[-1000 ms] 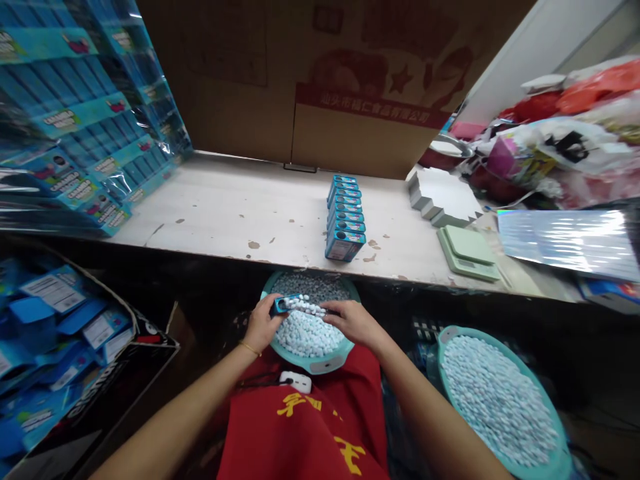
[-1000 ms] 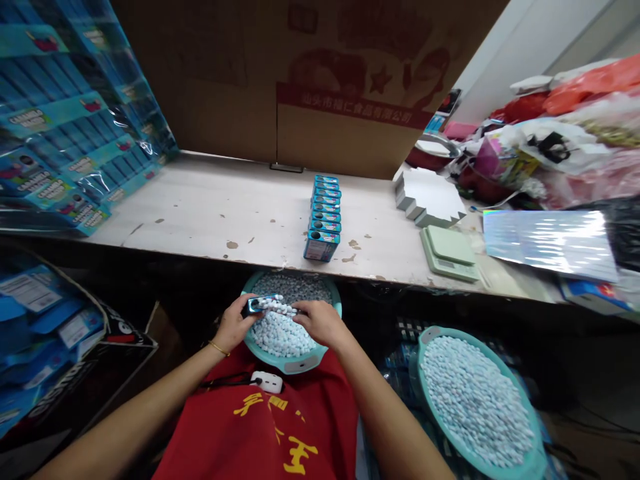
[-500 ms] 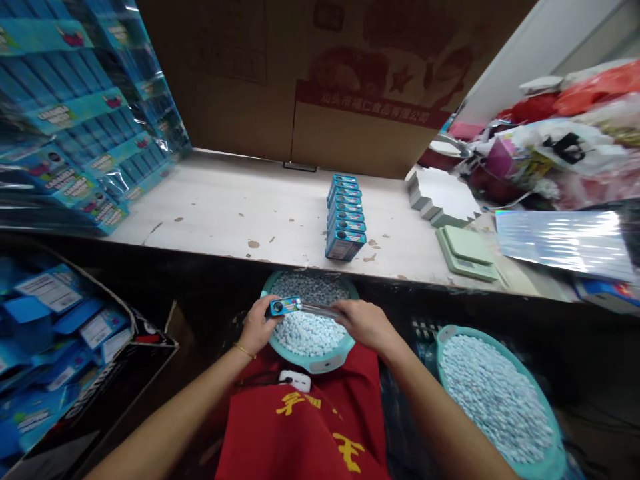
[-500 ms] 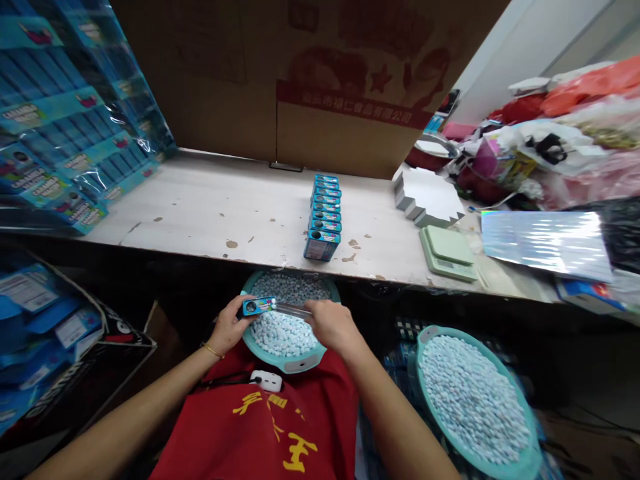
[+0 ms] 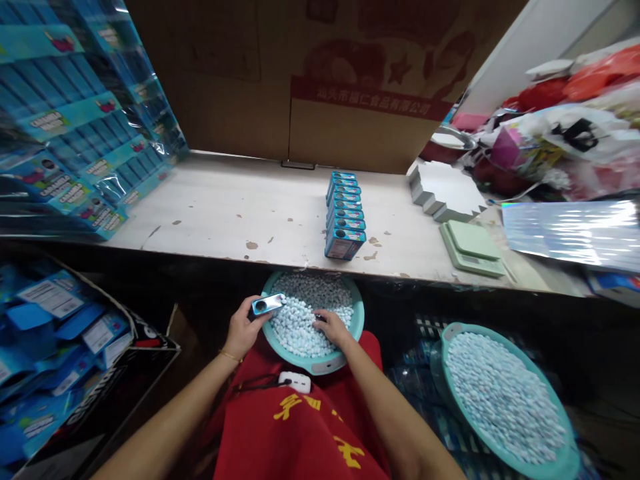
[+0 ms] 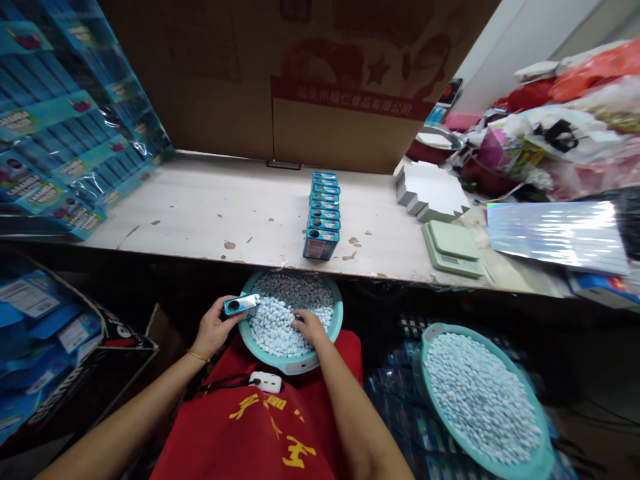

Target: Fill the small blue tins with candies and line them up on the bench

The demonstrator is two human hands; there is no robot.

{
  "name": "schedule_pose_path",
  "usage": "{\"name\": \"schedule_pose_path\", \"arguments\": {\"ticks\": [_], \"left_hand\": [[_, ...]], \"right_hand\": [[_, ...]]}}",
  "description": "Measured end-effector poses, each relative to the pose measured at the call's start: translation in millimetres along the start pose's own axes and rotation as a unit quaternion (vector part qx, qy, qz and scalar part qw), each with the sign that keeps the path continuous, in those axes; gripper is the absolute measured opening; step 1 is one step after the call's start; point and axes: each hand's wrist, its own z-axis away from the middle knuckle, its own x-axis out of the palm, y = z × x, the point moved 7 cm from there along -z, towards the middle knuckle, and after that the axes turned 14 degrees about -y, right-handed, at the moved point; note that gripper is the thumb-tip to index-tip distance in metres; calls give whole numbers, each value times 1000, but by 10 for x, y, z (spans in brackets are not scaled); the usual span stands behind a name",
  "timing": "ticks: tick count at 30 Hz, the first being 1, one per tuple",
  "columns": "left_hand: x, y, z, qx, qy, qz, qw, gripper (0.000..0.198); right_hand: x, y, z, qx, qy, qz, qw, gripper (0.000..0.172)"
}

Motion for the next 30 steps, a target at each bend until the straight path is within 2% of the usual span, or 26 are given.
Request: {"name": "schedule_pose_path", "arguments": {"ticks": [5,8,11,14,18,22,26,30], "left_hand": [[-16,-29,-16,6,9,15,1000,39],[54,-10,-45,14,4,7,1000,38],[183,42,-76,31,-15,-26,999,36],[301,100,-84,48,-25,-71,996,36],[403,185,-62,76,-43,-120,989,36],[425,200,-41,89,-51,-139,985,37],[354,145,-25,84,-40,-117,989,35],[270,120,13,79,-46,-54,994,33]], "right_hand": [[-189,-33,184,-50,-26,-112,992,37],[-439,-247,411,-89,-28,-144,985,38],[-674,-593,616,-106,-39,-59,992,36],[-790,-938,728,-71,-59,74,993,32],[-794,-1328,753,6,-64,253,965,28],[-740,-1621,761,35,-62,354,933,28],[-819,-1623,882,28,-53,360,931,29],[-1003,-1258,1073,43,-30,296,954,32]]}}
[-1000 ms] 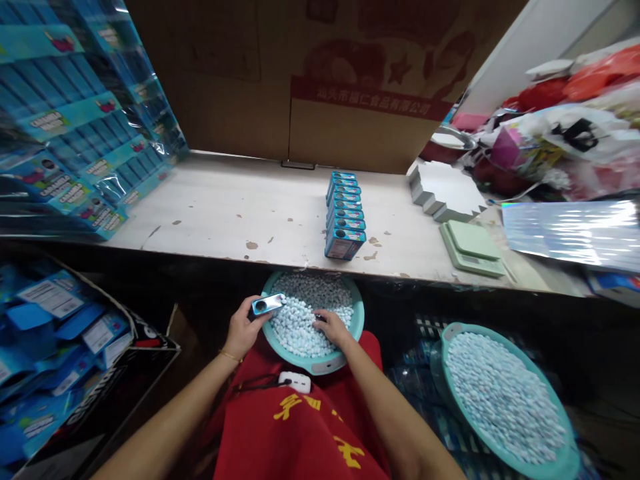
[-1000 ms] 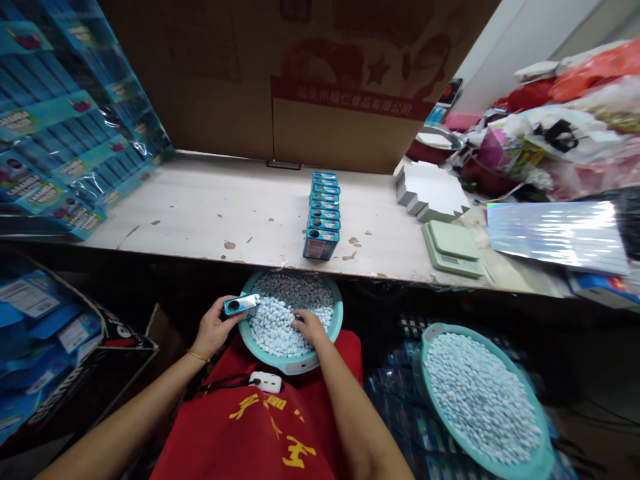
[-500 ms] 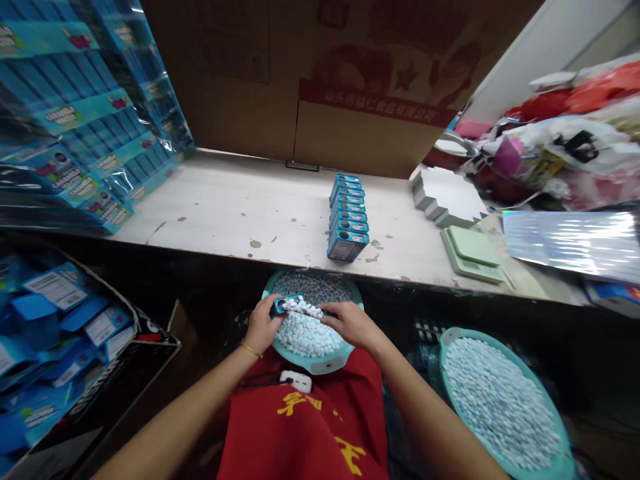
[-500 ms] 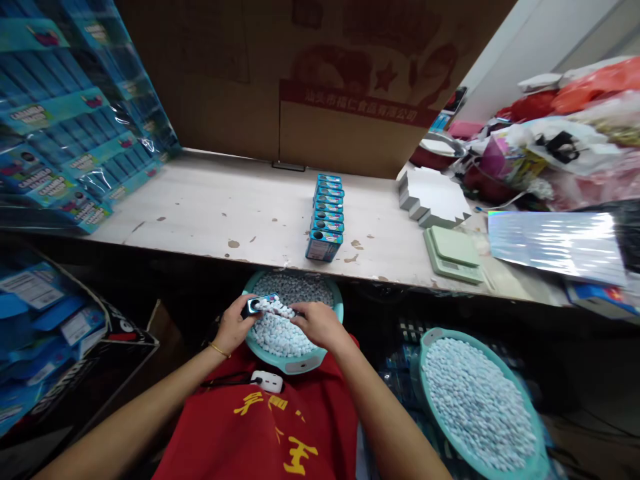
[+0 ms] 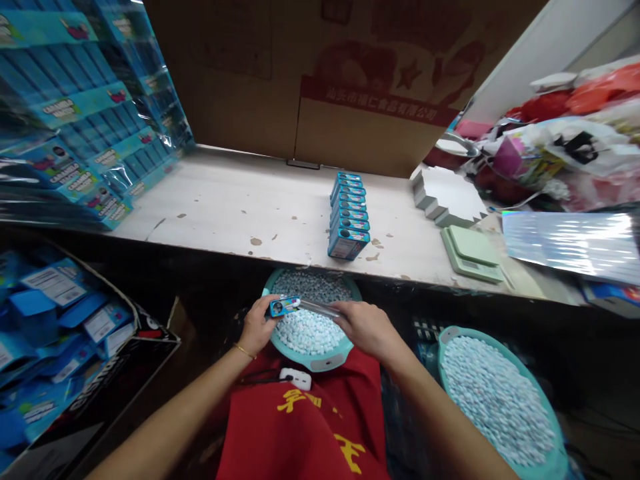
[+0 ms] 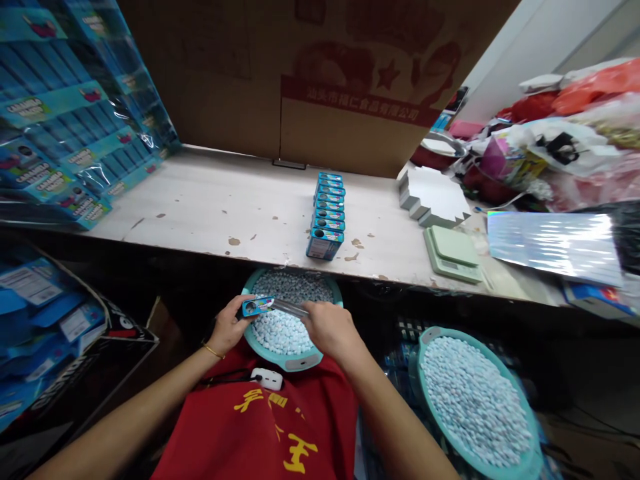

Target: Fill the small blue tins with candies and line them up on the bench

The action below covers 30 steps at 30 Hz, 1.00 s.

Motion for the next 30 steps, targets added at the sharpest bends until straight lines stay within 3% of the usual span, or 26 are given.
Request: {"name": "schedule_pose_path", "arguments": {"ticks": [5,8,14,19,25,30], "left_hand": [[-17,8,36,-18,-3,87,996,33],[3,31,27,-24,0,114,993,35],[83,25,16,-33,-27,133,990,37],[42,155,-8,20,-31,12,999,35],[-3,383,-57,79,-59,-105,990,45],[-1,397,-81,57,-50,-207,975,46]], "right_hand": [[194,361,95,-13,34,-110,993,32],[250,323,88,-50,45,-136,988,32],[252,148,7,-43,40,-85,995,31],[292,96,-42,-55,36,-72,995,30],[308,85,-30,-82,50,-125,988,32],[295,66,-12,-27,59,-87,994,32]]}}
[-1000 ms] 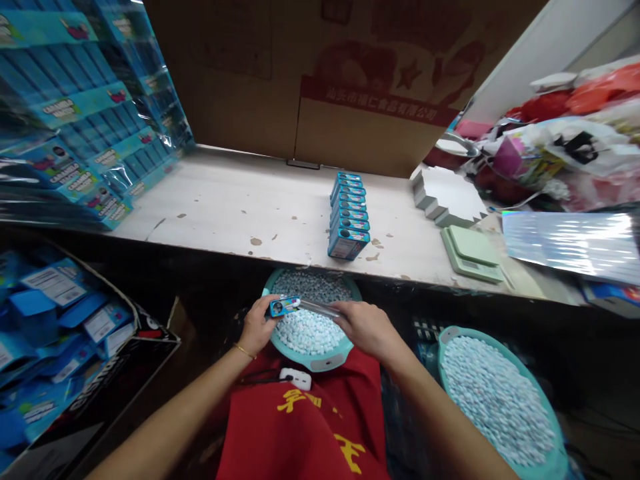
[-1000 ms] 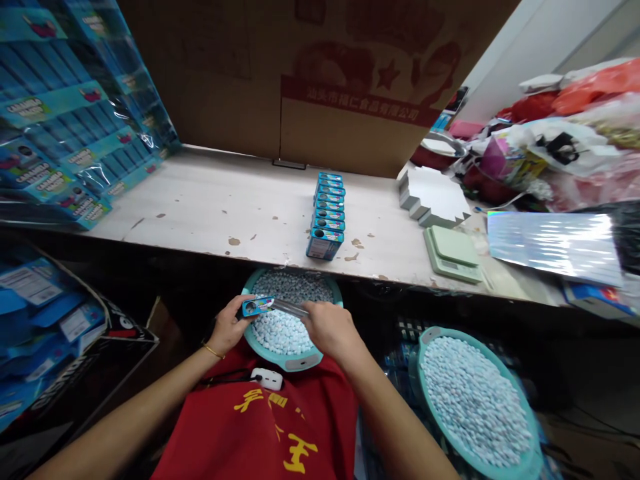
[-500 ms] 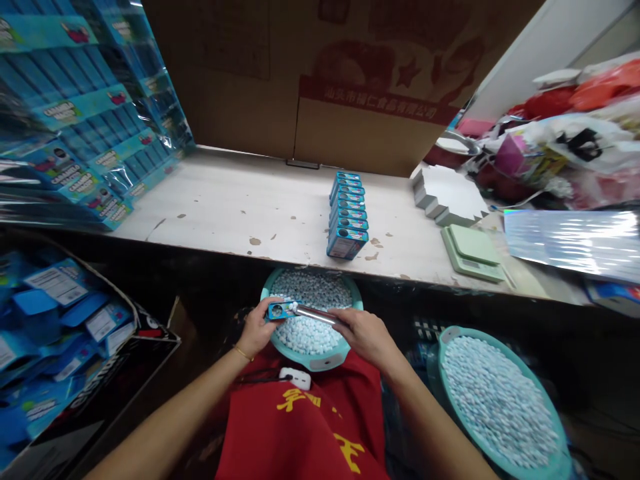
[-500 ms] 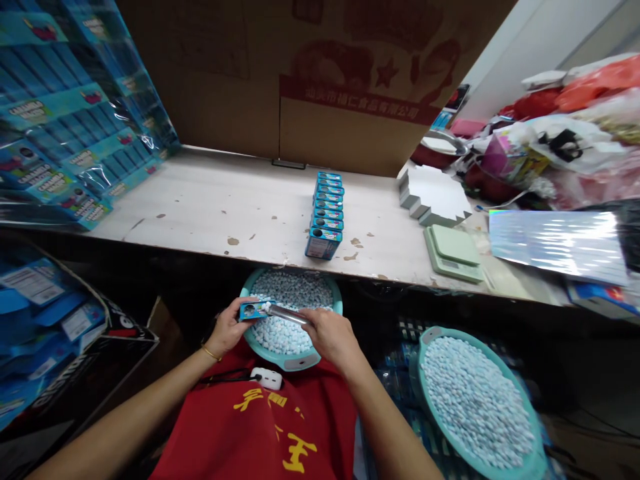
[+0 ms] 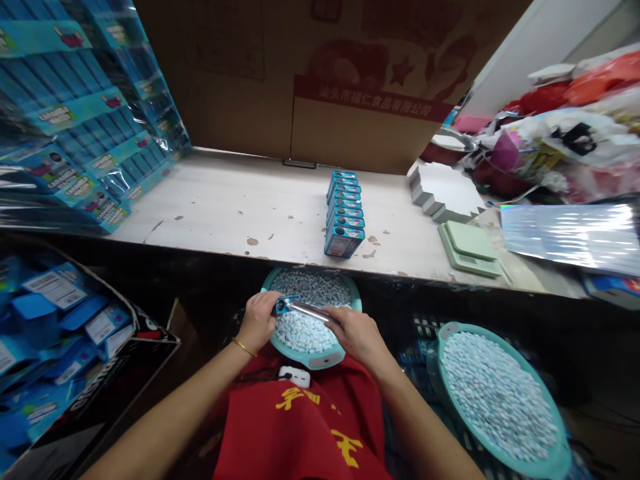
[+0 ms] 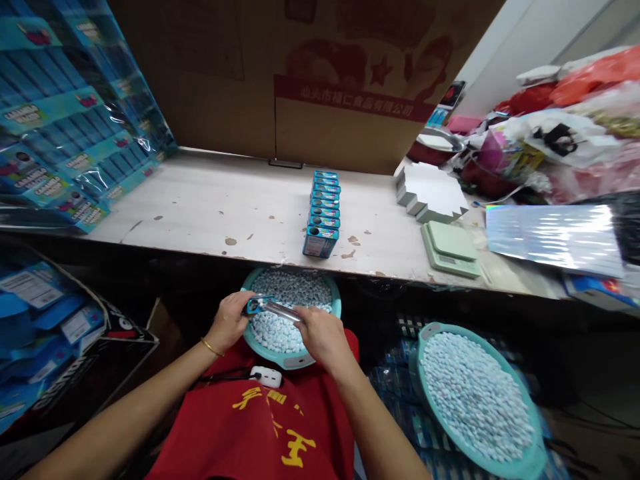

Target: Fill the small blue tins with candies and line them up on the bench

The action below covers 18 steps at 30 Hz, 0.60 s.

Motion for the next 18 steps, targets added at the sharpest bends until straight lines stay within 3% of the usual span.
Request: {"name": "schedule_pose_path", "arguments": {"ticks": [3,6,11,14,18], "left_hand": [[-47,10,-18,-2,-15,-60,998,46],[-219,44,-54,4,-1,-62,998,42],[-506,194,-375,17,43,126,991,31],[-454,407,-782,40,60,212,975,34],[-168,668,-1308,60,67,261,961,36]], "right_hand": [[46,146,19,38,-4,7,999,33],[127,387,61,64,2,-14,998,33],[261,722,155,76,31,-101,992,33],[320,824,212,66,58,-162,983,34],[385,919,281,46,78,-224,970,33]]}}
